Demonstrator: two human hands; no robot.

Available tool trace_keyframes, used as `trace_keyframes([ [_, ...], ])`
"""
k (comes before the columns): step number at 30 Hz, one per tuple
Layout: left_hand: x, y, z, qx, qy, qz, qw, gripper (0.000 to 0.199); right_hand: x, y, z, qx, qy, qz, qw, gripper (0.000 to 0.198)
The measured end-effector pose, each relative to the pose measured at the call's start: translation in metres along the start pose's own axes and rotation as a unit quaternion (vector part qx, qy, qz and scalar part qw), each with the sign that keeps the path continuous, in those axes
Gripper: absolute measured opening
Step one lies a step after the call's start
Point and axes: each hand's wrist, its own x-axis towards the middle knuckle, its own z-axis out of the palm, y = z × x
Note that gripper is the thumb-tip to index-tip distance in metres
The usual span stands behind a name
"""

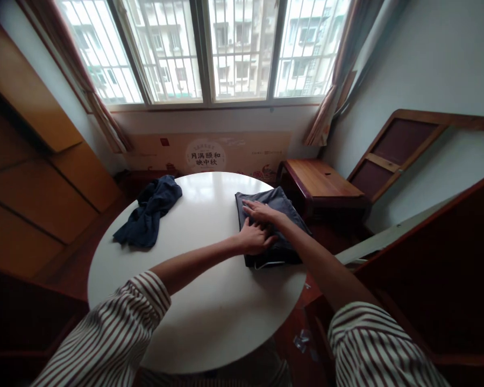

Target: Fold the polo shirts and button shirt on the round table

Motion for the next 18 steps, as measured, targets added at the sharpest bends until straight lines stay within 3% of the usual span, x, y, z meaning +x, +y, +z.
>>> trace_keyframes([
  [4,-0.035,0.010,0.011,-0.012,0.014,0.049,0.999,0.035,0.031,-0.007,0.020,-0.034,-0.016,0.038,0.999,0.063],
  [8,-0.062,0.019,0.014,0.022,-0.007,0.122,0.992,0.044,0.054,-0.014,0.017,-0.036,-0.013,0.074,0.997,0.059],
  [11,-0.087,0.028,0.007,0.028,-0.051,0.200,0.978,0.046,0.067,-0.028,0.011,-0.029,0.001,0.079,0.996,0.054],
  [13,-0.106,0.028,-0.009,0.019,-0.071,0.215,0.974,0.043,0.070,-0.043,0.007,-0.025,0.024,0.072,0.997,0.052],
  [15,-0.124,0.019,-0.038,0.008,-0.039,0.161,0.986,0.038,0.064,-0.060,0.003,-0.003,0.065,0.028,0.997,0.050],
  [18,-0.140,-0.017,-0.104,0.035,0.119,-0.009,0.992,0.026,0.039,-0.088,-0.002,0.065,0.120,-0.109,0.985,0.043],
])
